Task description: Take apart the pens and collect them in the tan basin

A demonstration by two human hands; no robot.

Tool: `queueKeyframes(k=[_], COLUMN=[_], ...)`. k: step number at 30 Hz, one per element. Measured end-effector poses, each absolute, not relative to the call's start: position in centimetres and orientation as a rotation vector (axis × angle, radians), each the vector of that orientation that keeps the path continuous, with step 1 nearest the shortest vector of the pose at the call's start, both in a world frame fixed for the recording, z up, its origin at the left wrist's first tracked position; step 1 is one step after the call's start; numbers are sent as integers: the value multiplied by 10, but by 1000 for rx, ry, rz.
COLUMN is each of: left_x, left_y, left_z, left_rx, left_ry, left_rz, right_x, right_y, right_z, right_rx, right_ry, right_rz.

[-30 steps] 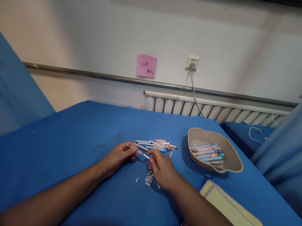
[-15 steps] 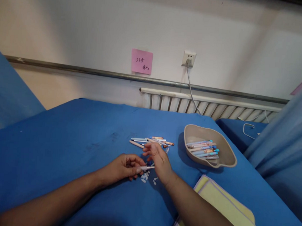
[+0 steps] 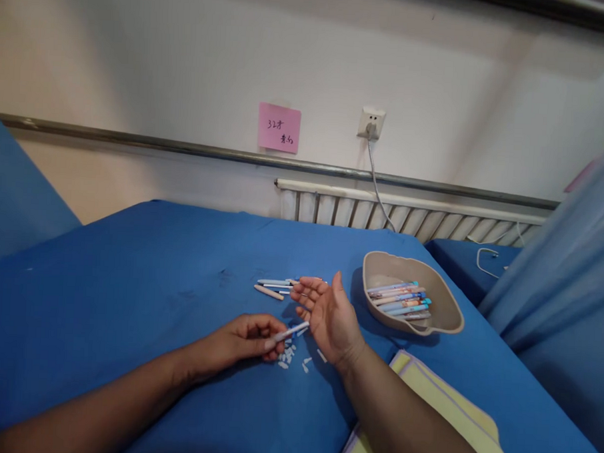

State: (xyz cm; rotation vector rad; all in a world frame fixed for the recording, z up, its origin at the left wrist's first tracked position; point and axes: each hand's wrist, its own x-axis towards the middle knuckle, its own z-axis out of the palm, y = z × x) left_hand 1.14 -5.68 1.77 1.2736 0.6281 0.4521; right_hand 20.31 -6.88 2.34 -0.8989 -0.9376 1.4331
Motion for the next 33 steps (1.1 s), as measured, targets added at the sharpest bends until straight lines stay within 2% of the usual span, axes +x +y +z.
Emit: queueKeyframes(k=[6,11,17,28,33], left_x=[3,-7,-14,-13,-12], left_y=[-36,-22,-10,-8,-9], left_z=[18,16,15,15,13], left_rx=[1087,1006,964,1025,1070], left_ry=[734,780,810,838,857], left_rz=[698,848,1008,979,959], right_x=[226,234,238,249,242], right_y=[-46,-33,-28,-37,-48], right_z=[3,-12,-28,-13,-5], right_rx=[-1034,-1227,-1394,-1945,-2086], right_ry=[-804,-1034,-1268,-1512,-1725], right_rz=[1096,858,739,368,308])
